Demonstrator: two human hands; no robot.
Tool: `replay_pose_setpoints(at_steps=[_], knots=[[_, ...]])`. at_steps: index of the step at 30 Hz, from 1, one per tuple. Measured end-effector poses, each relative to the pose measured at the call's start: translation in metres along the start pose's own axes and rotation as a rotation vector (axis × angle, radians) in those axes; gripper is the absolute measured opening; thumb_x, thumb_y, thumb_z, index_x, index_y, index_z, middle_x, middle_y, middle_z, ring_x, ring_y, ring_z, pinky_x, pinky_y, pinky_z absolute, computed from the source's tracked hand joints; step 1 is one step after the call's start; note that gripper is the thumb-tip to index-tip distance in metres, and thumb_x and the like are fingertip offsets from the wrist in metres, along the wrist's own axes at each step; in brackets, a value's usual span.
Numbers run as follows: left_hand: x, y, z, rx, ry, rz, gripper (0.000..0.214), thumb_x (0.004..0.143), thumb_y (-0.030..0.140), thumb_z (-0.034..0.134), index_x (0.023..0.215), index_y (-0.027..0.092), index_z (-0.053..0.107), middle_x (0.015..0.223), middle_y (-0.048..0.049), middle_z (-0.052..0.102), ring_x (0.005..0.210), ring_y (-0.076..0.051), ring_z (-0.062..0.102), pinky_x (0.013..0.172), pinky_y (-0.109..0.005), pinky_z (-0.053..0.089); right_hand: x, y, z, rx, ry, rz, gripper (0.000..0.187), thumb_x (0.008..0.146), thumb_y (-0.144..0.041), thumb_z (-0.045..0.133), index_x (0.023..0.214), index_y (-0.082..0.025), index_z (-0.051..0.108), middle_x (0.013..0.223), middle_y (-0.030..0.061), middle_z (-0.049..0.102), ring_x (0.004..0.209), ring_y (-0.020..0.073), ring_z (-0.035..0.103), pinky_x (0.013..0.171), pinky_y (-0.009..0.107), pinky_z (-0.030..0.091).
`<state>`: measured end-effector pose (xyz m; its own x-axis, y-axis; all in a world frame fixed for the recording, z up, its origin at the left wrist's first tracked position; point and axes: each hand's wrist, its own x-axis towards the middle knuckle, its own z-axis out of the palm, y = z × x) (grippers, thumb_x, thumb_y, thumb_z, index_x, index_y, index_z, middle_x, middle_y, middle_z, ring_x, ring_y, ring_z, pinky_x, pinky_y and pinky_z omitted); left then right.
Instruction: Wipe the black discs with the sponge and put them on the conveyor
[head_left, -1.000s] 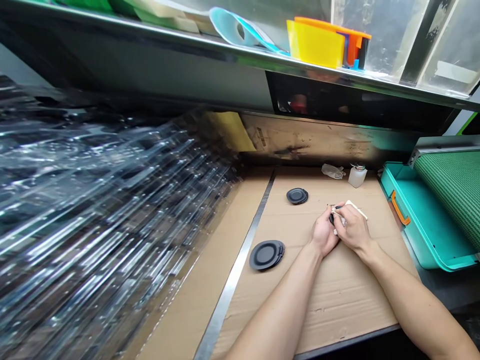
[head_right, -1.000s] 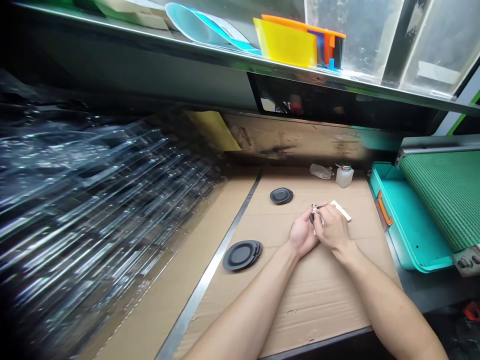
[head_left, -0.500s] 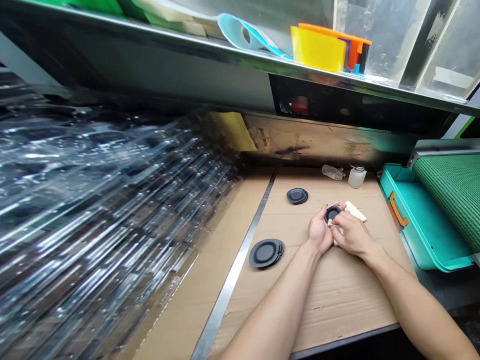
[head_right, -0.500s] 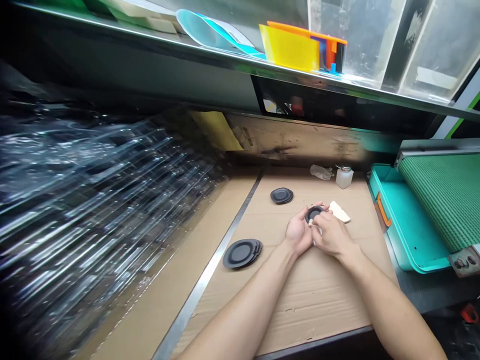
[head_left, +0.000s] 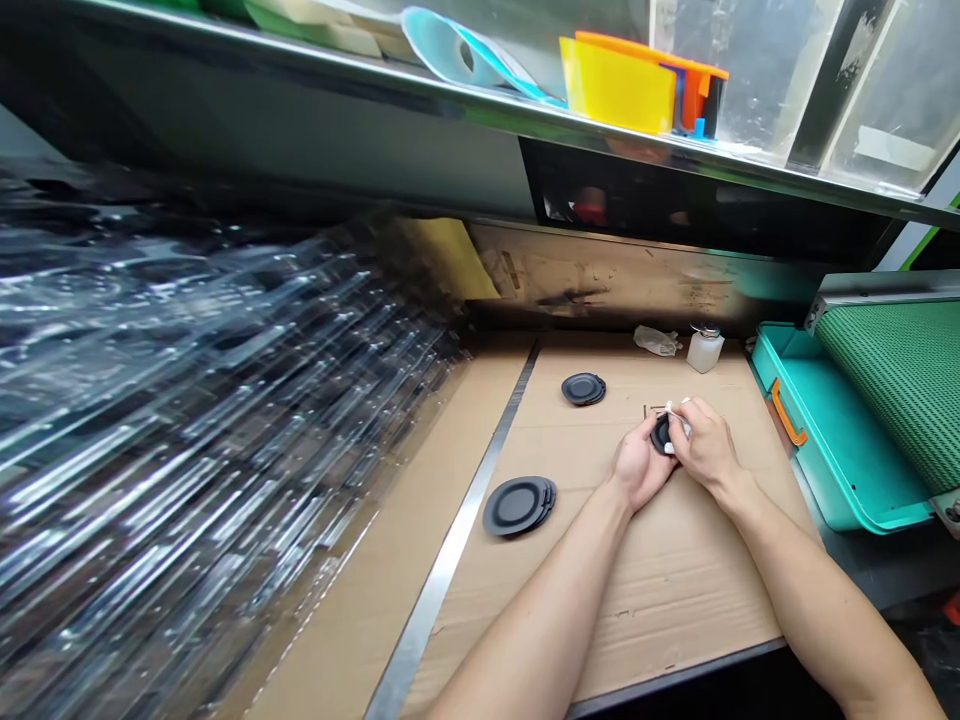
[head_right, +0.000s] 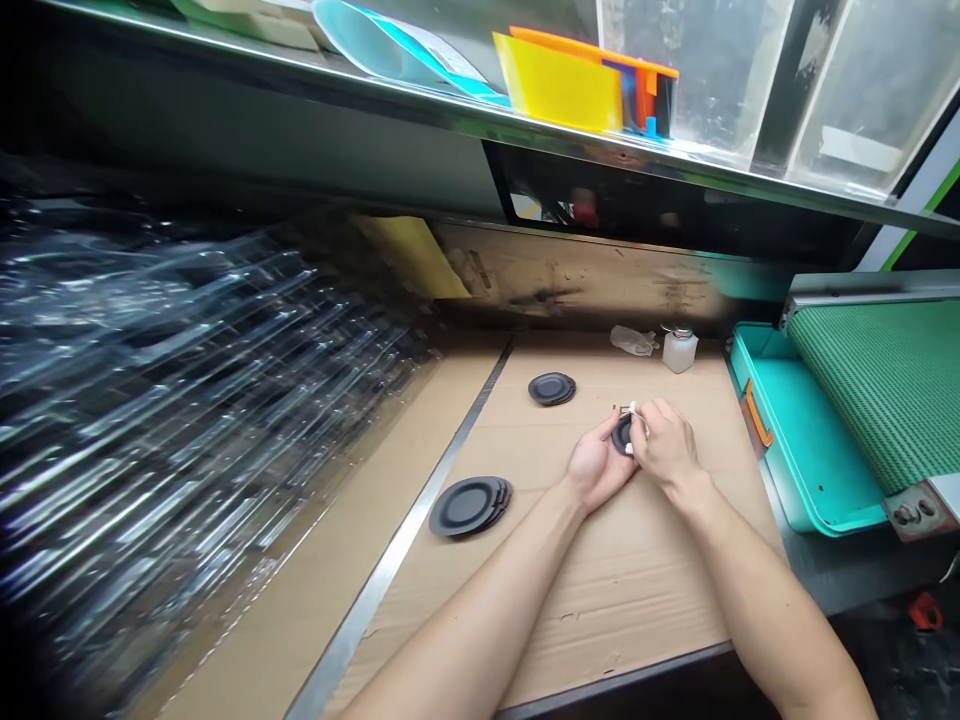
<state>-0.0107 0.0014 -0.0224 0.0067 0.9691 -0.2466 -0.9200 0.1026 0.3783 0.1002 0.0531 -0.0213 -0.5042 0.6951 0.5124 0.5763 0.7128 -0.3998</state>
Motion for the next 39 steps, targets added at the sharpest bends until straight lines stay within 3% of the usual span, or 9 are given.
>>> replay_pose_setpoints(at_steps=[6, 10, 15, 19, 25, 28, 32, 36, 39], knots=[[0.002, 0.001, -0.004, 0.003, 0.063, 0.057, 0.040, 0.106, 0.032, 0.036, 0.102, 0.012, 0.071, 0.102, -0.0129, 0.075, 0.103, -0.025, 0.070, 0.097, -0.042, 0.055, -0.005, 0.003, -0.003, -0.080, -0.012, 0.064, 0.013, 0.095, -0.022, 0.050, 0.093, -0.022, 0.063, 0.089, 0.0040, 0.062, 0.076, 0.0176, 0.056, 0.067, 0.026, 0.040], [0.002, 0.001, -0.004, 0.006, 0.035, 0.061, 0.038, 0.105, 0.030, 0.038, 0.109, 0.011, 0.070, 0.106, -0.0138, 0.075, 0.107, -0.026, 0.070, 0.100, -0.043, 0.054, -0.004, 0.005, 0.001, -0.049, 0.026, 0.074, 0.015, 0.095, -0.022, 0.048, 0.092, -0.022, 0.063, 0.088, 0.0040, 0.062, 0.077, 0.0178, 0.056, 0.070, 0.027, 0.042], [0.003, 0.000, -0.004, 0.006, 0.049, 0.056, 0.038, 0.104, 0.030, 0.039, 0.123, 0.011, 0.066, 0.117, -0.0149, 0.074, 0.114, -0.026, 0.068, 0.105, -0.042, 0.051, -0.006, -0.010, 0.012, 0.036, 0.085, 0.128, 0.013, 0.092, -0.023, 0.049, 0.084, -0.022, 0.060, 0.086, 0.0043, 0.063, 0.078, 0.0187, 0.057, 0.072, 0.028, 0.043], [0.004, -0.001, -0.006, 0.015, 0.039, 0.040, 0.040, 0.104, 0.035, 0.041, 0.131, 0.016, 0.063, 0.130, -0.0146, 0.069, 0.118, -0.027, 0.067, 0.109, -0.047, 0.049, -0.011, -0.026, 0.017, 0.191, 0.055, 0.022, 0.014, 0.092, -0.023, 0.049, 0.081, -0.023, 0.058, 0.086, 0.0044, 0.065, 0.082, 0.0186, 0.060, 0.078, 0.029, 0.045], [0.003, 0.000, -0.005, 0.010, 0.032, 0.038, 0.040, 0.103, 0.035, 0.042, 0.127, 0.013, 0.065, 0.132, -0.0163, 0.068, 0.121, -0.028, 0.065, 0.110, -0.045, 0.048, -0.009, -0.023, 0.012, 0.124, 0.062, 0.024, 0.013, 0.091, -0.022, 0.049, 0.081, -0.022, 0.059, 0.085, 0.0050, 0.064, 0.081, 0.0195, 0.058, 0.076, 0.030, 0.044], [0.003, 0.003, -0.006, 0.011, 0.031, 0.035, 0.040, 0.103, 0.036, 0.042, 0.127, 0.013, 0.065, 0.131, -0.0167, 0.069, 0.121, -0.029, 0.066, 0.109, -0.047, 0.048, -0.009, -0.020, 0.008, 0.096, -0.050, -0.058, 0.013, 0.090, -0.020, 0.050, 0.081, -0.023, 0.059, 0.089, 0.0045, 0.065, 0.083, 0.0187, 0.059, 0.076, 0.028, 0.045], [0.004, 0.005, -0.007, 0.022, 0.062, 0.079, 0.042, 0.104, 0.034, 0.037, 0.124, 0.011, 0.066, 0.126, -0.0176, 0.071, 0.120, -0.028, 0.066, 0.109, -0.048, 0.048, -0.010, -0.014, -0.002, -0.058, -0.094, -0.016, 0.014, 0.091, -0.018, 0.050, 0.084, -0.024, 0.061, 0.093, 0.0051, 0.065, 0.086, 0.0194, 0.058, 0.075, 0.028, 0.045], [0.004, 0.005, -0.008, 0.037, 0.097, 0.104, 0.039, 0.104, 0.033, 0.038, 0.113, 0.010, 0.068, 0.123, -0.0188, 0.072, 0.119, -0.028, 0.066, 0.110, -0.046, 0.048, -0.009, -0.008, -0.013, -0.063, -0.245, -0.122, 0.013, 0.091, -0.018, 0.053, 0.084, -0.023, 0.063, 0.091, 0.0037, 0.065, 0.086, 0.0183, 0.058, 0.074, 0.028, 0.044], [0.004, 0.005, -0.009, 0.044, 0.074, 0.109, 0.039, 0.105, 0.033, 0.037, 0.105, 0.010, 0.069, 0.122, -0.0194, 0.072, 0.120, -0.028, 0.066, 0.110, -0.045, 0.048, -0.008, -0.009, -0.015, -0.114, -0.208, -0.070, 0.017, 0.095, -0.019, 0.050, 0.086, -0.023, 0.064, 0.092, 0.0051, 0.065, 0.085, 0.0184, 0.058, 0.074, 0.028, 0.044]])
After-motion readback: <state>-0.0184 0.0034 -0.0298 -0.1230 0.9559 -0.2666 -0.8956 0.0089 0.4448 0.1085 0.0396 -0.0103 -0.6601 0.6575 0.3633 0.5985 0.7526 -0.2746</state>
